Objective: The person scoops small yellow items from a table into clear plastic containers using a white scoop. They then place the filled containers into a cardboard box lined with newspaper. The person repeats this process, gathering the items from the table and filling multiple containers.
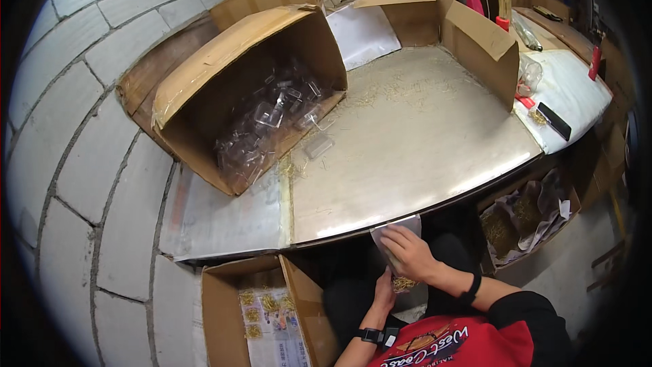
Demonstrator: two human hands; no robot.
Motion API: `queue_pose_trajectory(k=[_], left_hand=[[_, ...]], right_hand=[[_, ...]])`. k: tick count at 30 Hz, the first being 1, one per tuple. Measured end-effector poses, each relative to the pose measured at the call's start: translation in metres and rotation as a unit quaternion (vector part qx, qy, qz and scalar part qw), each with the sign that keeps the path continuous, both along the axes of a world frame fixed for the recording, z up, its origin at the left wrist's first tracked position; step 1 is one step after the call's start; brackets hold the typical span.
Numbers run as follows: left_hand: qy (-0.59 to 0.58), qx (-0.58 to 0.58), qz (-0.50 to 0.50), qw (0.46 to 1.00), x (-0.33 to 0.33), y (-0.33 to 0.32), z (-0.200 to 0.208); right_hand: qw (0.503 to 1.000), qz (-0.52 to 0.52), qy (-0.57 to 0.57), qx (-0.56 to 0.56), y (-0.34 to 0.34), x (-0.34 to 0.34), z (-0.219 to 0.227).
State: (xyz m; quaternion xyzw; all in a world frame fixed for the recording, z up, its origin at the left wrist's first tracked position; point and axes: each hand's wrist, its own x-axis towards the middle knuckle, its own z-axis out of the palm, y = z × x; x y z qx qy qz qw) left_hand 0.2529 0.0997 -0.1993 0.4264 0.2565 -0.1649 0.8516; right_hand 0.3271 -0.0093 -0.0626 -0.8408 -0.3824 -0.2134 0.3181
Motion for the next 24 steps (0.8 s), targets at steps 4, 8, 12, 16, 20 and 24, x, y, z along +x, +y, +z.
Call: queue_pose_trajectory(k=[4, 8, 12, 16, 20, 24], left_hand=[[-0.033, -0.026, 0.009, 0.999, -0.006, 0.002, -0.034], [-0.006, -0.015, -0.076, 0.997, -0.023, 0.014, -0.017], [-0.058, -0.092, -0.127, 0.986, -0.033, 0.032, 0.003], [-0.109, -0.043, -0.101, 0.988, -0.032, 0.045, 0.052], [-0.144, -0.024, -0.054, 0.988, -0.024, 0.048, 0.086], [-0.153, -0.015, -0.038, 0.987, -0.015, 0.041, 0.11]], right_hand=[[0.982, 0.09, 0.146, -0.072, -0.041, -0.033, -0.026], [0.978, 0.105, 0.179, -0.005, -0.059, -0.036, -0.025], [0.968, 0.034, 0.237, 0.077, -0.068, -0.03, -0.018], [0.91, 0.004, 0.389, 0.144, -0.073, -0.031, -0.014], [0.88, 0.035, 0.444, 0.165, -0.055, -0.037, -0.015], [0.859, 0.057, 0.469, 0.198, -0.038, -0.034, -0.003]])
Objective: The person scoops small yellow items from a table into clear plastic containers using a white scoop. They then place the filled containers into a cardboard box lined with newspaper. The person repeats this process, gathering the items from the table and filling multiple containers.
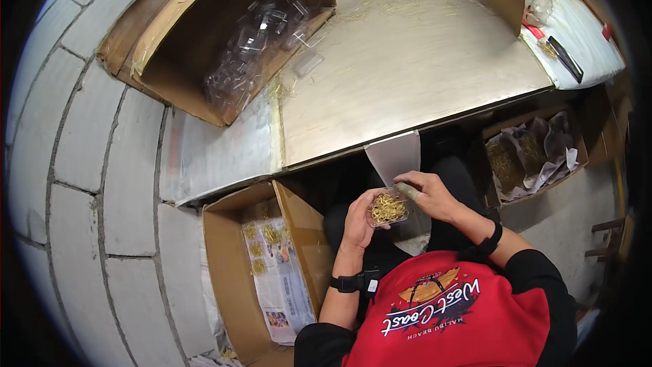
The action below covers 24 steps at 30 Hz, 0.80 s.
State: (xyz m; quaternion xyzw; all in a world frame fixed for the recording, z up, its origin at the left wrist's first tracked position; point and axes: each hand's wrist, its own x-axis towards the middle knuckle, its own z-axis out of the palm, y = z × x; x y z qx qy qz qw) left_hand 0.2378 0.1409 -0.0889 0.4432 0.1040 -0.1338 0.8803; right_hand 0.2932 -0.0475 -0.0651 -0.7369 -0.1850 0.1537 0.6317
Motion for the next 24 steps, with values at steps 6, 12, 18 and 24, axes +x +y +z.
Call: queue_pose_trajectory(k=[6, 12, 18, 24], left_hand=[[0.009, 0.071, -0.008, 0.997, 0.008, -0.011, 0.0], [0.037, 0.029, 0.029, 0.998, 0.008, -0.02, 0.013], [0.01, 0.051, 0.05, 0.997, 0.006, -0.024, 0.002], [0.006, -0.003, 0.083, 0.997, 0.007, -0.023, 0.009]], right_hand=[[0.975, -0.01, -0.216, -0.056, 0.007, 0.002, 0.001], [0.953, 0.021, -0.293, -0.077, -0.001, -0.003, 0.013], [0.951, -0.018, -0.292, -0.104, -0.01, -0.004, 0.008], [0.906, 0.012, -0.384, -0.176, -0.01, -0.009, 0.014]])
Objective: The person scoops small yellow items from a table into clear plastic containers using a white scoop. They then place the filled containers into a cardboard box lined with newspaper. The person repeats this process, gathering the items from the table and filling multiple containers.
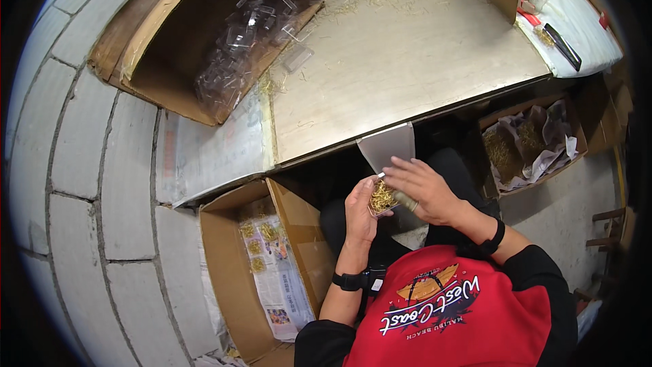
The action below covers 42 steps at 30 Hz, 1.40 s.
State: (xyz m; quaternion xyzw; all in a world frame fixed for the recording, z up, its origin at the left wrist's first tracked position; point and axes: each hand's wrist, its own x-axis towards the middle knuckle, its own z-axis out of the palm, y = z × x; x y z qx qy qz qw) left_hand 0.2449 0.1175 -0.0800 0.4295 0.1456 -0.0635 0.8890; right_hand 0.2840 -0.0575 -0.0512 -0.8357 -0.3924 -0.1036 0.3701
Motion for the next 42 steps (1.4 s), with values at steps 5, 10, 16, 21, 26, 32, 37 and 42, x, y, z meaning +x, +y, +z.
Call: queue_pose_trajectory(k=[5, 10, 16, 21, 26, 32, 37, 42], left_hand=[[0.022, 0.076, 0.018, 0.997, 0.0, -0.002, -0.002], [0.039, 0.082, 0.028, 0.995, 0.002, -0.004, -0.004], [0.008, 0.036, -0.005, 0.999, 0.004, 0.004, 0.012], [-0.022, -0.008, -0.017, 1.0, 0.011, 0.013, 0.02], [-0.037, 0.05, 0.006, 0.998, 0.016, 0.017, 0.036], [-0.029, 0.107, 0.031, 0.993, 0.008, 0.042, 0.065], [-0.045, 0.087, 0.103, 0.99, -0.015, 0.093, 0.075], [-0.057, 0.168, 0.269, 0.947, -0.058, 0.195, 0.085]], right_hand=[[1.0, 0.018, 0.024, -0.01, -0.007, -0.004, -0.011], [0.997, 0.037, -0.011, -0.066, 0.002, -0.002, 0.003], [0.998, 0.015, 0.04, 0.038, -0.008, 0.005, 0.005], [0.999, 0.026, -0.016, -0.037, -0.007, 0.006, 0.02], [0.998, 0.023, 0.024, 0.052, -0.001, 0.009, 0.027], [0.979, -0.028, 0.101, 0.173, -0.001, 0.02, 0.021], [0.967, 0.021, 0.198, 0.156, 0.018, 0.015, 0.012], [0.977, 0.032, 0.184, 0.104, 0.033, 0.012, 0.013]])
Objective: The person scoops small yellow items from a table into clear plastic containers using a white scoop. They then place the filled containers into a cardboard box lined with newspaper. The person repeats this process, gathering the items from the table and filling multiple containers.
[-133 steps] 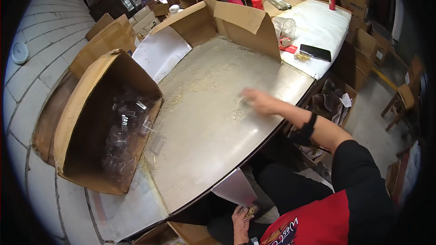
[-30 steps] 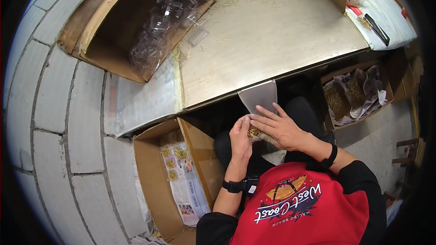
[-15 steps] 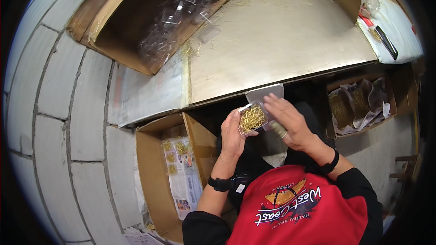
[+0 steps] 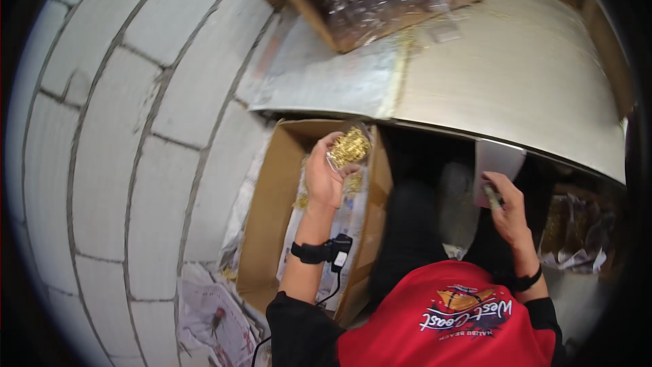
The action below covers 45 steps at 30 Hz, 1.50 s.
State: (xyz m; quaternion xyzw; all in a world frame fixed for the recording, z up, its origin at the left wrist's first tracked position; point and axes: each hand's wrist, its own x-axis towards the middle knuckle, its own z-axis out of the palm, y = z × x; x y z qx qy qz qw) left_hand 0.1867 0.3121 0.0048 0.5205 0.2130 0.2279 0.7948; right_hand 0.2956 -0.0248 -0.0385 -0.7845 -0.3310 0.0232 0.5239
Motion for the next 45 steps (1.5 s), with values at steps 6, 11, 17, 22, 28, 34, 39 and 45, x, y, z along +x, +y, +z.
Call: queue_pose_trajectory(k=[6, 11, 17, 22, 28, 34, 39, 45], left_hand=[[0.105, -0.009, 0.155, 0.982, -0.075, 0.081, -0.055], [0.231, -0.042, 0.187, 0.954, -0.12, 0.089, -0.134], [0.274, -0.15, 0.043, 0.949, -0.132, 0.033, -0.176], [0.285, -0.15, 0.056, 0.945, -0.119, 0.005, -0.229], [0.35, 0.004, -0.018, 0.937, -0.123, 0.011, -0.231], [0.311, 0.113, 0.05, 0.942, -0.103, 0.053, -0.132], [0.257, 0.221, 0.041, 0.94, -0.011, 0.064, -0.052], [0.083, 0.519, -0.158, 0.836, 0.222, 0.01, 0.013]], right_hand=[[0.994, 0.024, 0.037, -0.099, 0.007, -0.004, -0.015], [0.977, 0.074, -0.009, -0.198, 0.02, -0.009, -0.013], [0.953, 0.122, 0.011, -0.279, 0.033, -0.015, -0.015], [0.942, 0.155, 0.003, -0.299, 0.04, -0.019, -0.015], [0.95, 0.187, -0.075, -0.238, 0.03, 0.012, 0.014], [0.973, -0.071, -0.007, -0.22, -0.011, 0.189, 0.062], [0.782, -0.389, 0.02, -0.487, -0.112, 0.444, 0.029], [0.849, -0.267, 0.093, -0.447, 0.007, 0.502, 0.016]])
